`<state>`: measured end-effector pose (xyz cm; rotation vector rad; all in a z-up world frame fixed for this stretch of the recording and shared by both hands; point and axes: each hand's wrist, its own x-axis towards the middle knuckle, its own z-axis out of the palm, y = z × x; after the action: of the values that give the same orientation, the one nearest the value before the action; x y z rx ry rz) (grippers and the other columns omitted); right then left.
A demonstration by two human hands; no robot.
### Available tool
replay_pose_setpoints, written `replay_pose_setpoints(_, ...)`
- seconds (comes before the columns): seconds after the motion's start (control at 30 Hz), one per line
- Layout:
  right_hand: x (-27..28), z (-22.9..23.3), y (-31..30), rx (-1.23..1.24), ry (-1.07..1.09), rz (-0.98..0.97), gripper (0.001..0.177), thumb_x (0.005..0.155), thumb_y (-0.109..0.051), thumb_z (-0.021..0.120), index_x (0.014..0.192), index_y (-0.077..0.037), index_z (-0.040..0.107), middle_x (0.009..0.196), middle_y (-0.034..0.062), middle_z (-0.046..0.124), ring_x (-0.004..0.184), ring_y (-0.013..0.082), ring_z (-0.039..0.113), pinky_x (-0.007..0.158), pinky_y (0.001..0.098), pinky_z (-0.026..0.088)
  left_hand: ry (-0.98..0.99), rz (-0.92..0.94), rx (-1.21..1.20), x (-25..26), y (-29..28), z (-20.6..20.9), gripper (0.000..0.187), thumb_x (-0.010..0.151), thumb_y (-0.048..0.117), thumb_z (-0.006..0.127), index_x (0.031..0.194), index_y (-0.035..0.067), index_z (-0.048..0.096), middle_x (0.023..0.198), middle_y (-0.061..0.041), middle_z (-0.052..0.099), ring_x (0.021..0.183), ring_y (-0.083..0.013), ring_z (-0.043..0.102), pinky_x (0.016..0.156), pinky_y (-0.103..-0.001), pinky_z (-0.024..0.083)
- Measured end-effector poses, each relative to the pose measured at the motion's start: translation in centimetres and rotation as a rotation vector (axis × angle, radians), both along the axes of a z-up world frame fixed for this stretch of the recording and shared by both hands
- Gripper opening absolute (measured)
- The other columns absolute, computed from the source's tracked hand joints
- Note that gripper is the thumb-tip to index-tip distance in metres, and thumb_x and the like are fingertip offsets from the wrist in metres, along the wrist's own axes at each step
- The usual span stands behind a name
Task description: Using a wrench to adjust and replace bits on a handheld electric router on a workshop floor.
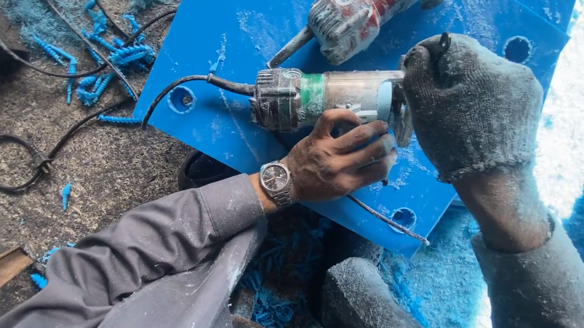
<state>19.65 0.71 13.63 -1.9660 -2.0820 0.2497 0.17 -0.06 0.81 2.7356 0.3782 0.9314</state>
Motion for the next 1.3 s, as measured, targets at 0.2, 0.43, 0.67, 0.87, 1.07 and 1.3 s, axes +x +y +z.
replay_pose_setpoints(0.2, -0.5, 0.1, -1.3, -0.071, 0.113, -0.096, 0.028, 0.116, -0.029, 0.058, 0.104, -0.009, 0.074, 0.083, 0.0087, 0.072, 0.068, 0.0202, 0.072, 0.055, 0.0331, 0.055, -0.018, -0.02, -0.002, -0.1, 0.3, 0.2, 0.011, 0.101, 0.028, 0.073, 0.108, 0.019, 0.072, 0.128, -0.001, 0.066, 0.131, -0.0214, 0.056, 0.11, -0.049, 0.037)
replay_pose_setpoints(0.43, -1.7, 0.7, -3.5, -0.007, 0.103, -0.132, 0.018, 0.111, -0.025, 0.063, 0.109, -0.01, 0.075, 0.095, 0.0112, 0.074, 0.079, 0.026, 0.074, 0.066, 0.0366, 0.057, -0.039, -0.056, -0.041, -0.4, 1.1, 2.0, 0.014, 0.097, 0.025, 0.074, 0.108, 0.016, 0.076, 0.127, -0.005, 0.064, 0.129, -0.0256, 0.057, 0.104, -0.051, 0.046)
replay_pose_setpoints(0.67, -2.5, 0.8, -5.6, -0.045, 0.139, -0.156, 0.015, 0.103, -0.02, 0.068, 0.113, -0.01, 0.074, 0.096, 0.0104, 0.072, 0.08, 0.0272, 0.072, 0.068, 0.0385, 0.056, -0.044, -0.066, -0.048, -0.3, 0.7, 2.1, 0.011, 0.095, 0.021, 0.073, 0.104, 0.016, 0.077, 0.12, -0.005, 0.064, 0.127, -0.0255, 0.06, 0.101, -0.052, 0.046)
replay_pose_setpoints(0.87, -3.2, 0.8, -6.8, 0.003, 0.18, -0.161, 0.015, 0.102, -0.016, 0.068, 0.115, -0.01, 0.072, 0.096, 0.0107, 0.071, 0.082, 0.0278, 0.071, 0.07, 0.0388, 0.055, -0.044, -0.066, -0.004, -0.3, 0.6, 2.1, 0.007, 0.096, 0.018, 0.073, 0.102, 0.016, 0.076, 0.117, -0.004, 0.066, 0.126, -0.0232, 0.062, 0.098, -0.05, 0.047)
replay_pose_setpoints(1.07, -3.8, -0.1, -8.5, 0.014, 0.151, -0.127, 0.025, 0.098, -0.015, 0.07, 0.122, -0.008, 0.069, 0.091, 0.0098, 0.068, 0.08, 0.0282, 0.068, 0.068, 0.0411, 0.052, -0.011, -0.056, 0.04, -1.0, 0.1, 1.0, 0.006, 0.095, 0.019, 0.073, 0.1, 0.018, 0.074, 0.119, -0.001, 0.066, 0.124, -0.0195, 0.061, 0.104, -0.046, 0.044)
replay_pose_setpoints(1.3, -4.5, -2.8, -11.1, 0.118, 0.178, -0.111, 0.034, 0.094, -0.008, 0.071, 0.127, -0.005, 0.066, 0.102, 0.0119, 0.071, 0.089, 0.0315, 0.07, 0.077, 0.0435, 0.053, 0.098, 0.041, 0.187, -2.4, -1.2, 0.4, 0.019, 0.103, 0.028, 0.066, 0.118, 0.018, 0.074, 0.118, 0.002, 0.059, 0.117, -0.0148, 0.055, 0.097, -0.035, 0.035)
